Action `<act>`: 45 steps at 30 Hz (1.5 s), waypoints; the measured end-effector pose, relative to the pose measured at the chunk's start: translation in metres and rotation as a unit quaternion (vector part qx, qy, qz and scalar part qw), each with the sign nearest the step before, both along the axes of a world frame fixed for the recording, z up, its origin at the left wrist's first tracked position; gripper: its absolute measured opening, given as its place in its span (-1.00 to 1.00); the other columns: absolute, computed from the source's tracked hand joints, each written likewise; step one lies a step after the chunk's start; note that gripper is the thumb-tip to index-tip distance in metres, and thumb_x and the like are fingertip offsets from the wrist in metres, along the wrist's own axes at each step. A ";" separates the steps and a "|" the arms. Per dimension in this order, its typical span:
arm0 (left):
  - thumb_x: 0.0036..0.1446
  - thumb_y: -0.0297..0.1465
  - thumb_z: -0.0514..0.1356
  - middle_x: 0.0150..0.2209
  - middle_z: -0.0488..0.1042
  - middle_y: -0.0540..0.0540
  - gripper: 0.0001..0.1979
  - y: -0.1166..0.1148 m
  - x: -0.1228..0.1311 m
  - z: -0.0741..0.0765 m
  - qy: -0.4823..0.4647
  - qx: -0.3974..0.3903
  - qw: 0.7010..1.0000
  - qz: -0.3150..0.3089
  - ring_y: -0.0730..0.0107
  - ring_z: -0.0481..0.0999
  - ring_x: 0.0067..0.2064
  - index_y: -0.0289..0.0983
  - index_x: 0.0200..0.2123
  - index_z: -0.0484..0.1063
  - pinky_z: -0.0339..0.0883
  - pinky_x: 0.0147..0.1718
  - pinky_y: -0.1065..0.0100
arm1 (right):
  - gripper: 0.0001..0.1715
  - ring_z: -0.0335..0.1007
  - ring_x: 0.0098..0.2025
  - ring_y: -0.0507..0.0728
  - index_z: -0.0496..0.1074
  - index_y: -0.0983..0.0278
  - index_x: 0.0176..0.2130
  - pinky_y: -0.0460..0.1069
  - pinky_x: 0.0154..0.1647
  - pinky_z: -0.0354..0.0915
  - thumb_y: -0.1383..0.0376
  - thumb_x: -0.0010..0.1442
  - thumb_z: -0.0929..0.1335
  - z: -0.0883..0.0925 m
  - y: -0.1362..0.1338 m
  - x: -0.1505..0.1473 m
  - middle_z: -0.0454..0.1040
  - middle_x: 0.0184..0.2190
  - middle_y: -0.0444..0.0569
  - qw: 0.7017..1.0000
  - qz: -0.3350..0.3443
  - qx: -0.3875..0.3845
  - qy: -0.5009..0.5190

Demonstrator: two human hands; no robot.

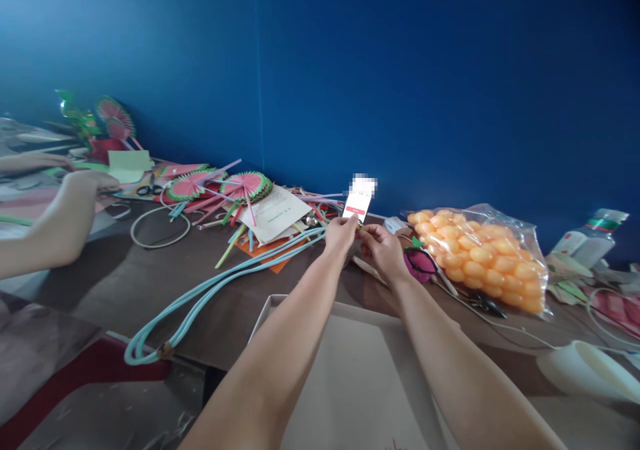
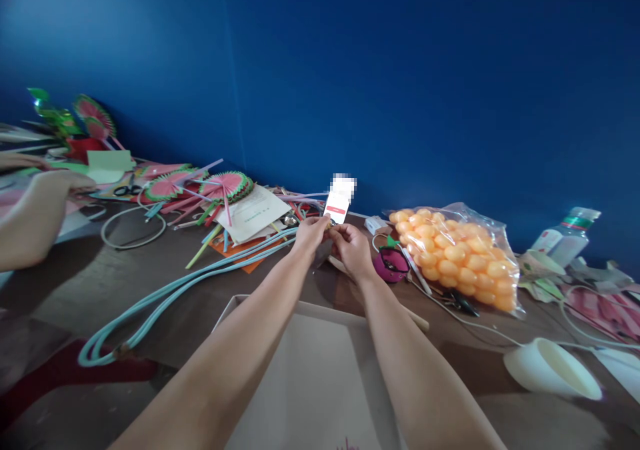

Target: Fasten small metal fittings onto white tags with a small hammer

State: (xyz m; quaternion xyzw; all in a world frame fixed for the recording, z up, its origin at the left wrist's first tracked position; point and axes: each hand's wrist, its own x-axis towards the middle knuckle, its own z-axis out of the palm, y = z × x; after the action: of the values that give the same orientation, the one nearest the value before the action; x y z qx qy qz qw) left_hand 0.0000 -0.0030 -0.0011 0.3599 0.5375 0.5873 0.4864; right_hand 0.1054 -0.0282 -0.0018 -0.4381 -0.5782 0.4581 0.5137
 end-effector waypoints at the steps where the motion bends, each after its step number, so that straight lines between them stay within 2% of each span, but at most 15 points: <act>1: -0.03 -0.17 0.22 -0.52 0.44 -0.10 -0.71 0.000 0.000 0.000 0.002 0.000 1.000 -0.001 0.39 0.42 -0.47 -0.31 -0.45 0.45 0.25 -0.42 0.40 | -0.69 0.11 -0.68 -0.05 0.38 0.23 -0.38 -0.12 -0.70 0.01 0.07 -0.03 0.44 -0.001 0.001 0.000 0.34 -0.66 -0.19 1.000 0.000 0.002 0.003; 12: -0.04 -0.20 0.23 -0.60 0.40 -0.06 -0.73 -0.001 0.001 0.001 -0.030 -0.001 1.000 -0.008 0.44 0.37 -0.57 -0.33 -0.43 0.44 0.22 -0.51 0.41 | -0.65 0.15 -0.67 -0.06 0.38 0.26 -0.36 -0.13 -0.72 0.05 0.04 0.00 0.40 -0.003 0.002 0.000 0.44 -0.53 -0.12 0.999 -0.016 0.023 -0.021; 16: -0.05 -0.21 0.24 -0.55 0.43 -0.08 -0.73 0.000 0.001 0.001 -0.037 -0.003 0.999 -0.004 0.45 0.40 -0.54 -0.33 -0.42 0.44 0.23 -0.49 0.42 | -0.64 0.19 -0.67 -0.06 0.38 0.26 -0.34 -0.13 -0.72 0.09 0.03 0.00 0.40 -0.001 0.001 0.000 0.48 -0.46 -0.10 1.000 -0.015 0.010 -0.011; 21: -0.05 -0.18 0.24 -0.53 0.45 -0.10 -0.69 0.002 0.000 -0.001 -0.022 -0.006 1.000 0.000 0.40 0.43 -0.47 -0.34 -0.41 0.46 0.25 -0.44 0.41 | -0.65 0.23 -0.63 -0.04 0.39 0.26 -0.38 -0.12 -0.66 0.19 0.07 -0.07 0.45 0.002 -0.001 -0.002 0.49 -0.47 -0.09 1.000 -0.006 0.000 0.003; 28: -0.05 -0.17 0.23 -0.51 0.46 -0.11 -0.69 0.001 0.000 -0.002 -0.020 -0.003 1.000 -0.001 0.39 0.42 -0.47 -0.34 -0.39 0.47 0.26 -0.43 0.39 | -0.67 0.23 -0.61 -0.03 0.39 0.24 -0.38 -0.10 -0.63 0.23 0.10 -0.10 0.46 0.002 -0.002 -0.003 0.45 -0.53 -0.13 0.999 -0.006 -0.009 0.031; 35: -0.07 -0.18 0.24 -0.54 0.44 -0.09 -0.71 0.002 0.001 -0.001 -0.036 -0.010 0.999 -0.004 0.43 0.40 -0.52 -0.33 -0.43 0.45 0.24 -0.48 0.41 | -0.64 0.18 -0.65 -0.02 0.39 0.23 -0.35 -0.10 -0.66 0.16 0.05 -0.06 0.44 -0.004 0.003 0.000 0.37 -0.63 -0.18 0.999 -0.016 0.026 0.007; 40: -0.05 -0.17 0.23 -0.54 0.43 -0.09 -0.71 0.002 0.001 -0.002 -0.028 -0.004 1.000 -0.005 0.43 0.39 -0.52 -0.31 -0.44 0.45 0.23 -0.48 0.40 | -0.58 0.16 -0.65 -0.05 0.39 0.25 -0.33 -0.11 -0.67 0.11 -0.02 -0.04 0.41 -0.009 0.010 0.005 0.46 -0.50 -0.12 0.996 -0.048 0.065 -0.028; 45: -0.05 -0.15 0.22 -0.52 0.45 -0.10 -0.69 0.005 0.001 -0.007 -0.017 0.004 1.000 -0.003 0.40 0.42 -0.48 -0.31 -0.44 0.46 0.26 -0.44 0.40 | -0.57 0.15 -0.66 -0.05 0.38 0.25 -0.34 -0.11 -0.68 0.10 -0.04 -0.03 0.39 -0.011 0.012 0.007 0.43 -0.55 -0.14 0.997 -0.047 0.054 -0.038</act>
State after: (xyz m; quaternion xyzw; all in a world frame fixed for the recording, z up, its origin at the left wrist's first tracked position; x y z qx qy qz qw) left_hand 0.0013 0.0022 -0.0077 0.3538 0.5257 0.5940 0.4956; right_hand 0.1127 -0.0158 -0.0123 -0.4538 -0.6000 0.3842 0.5352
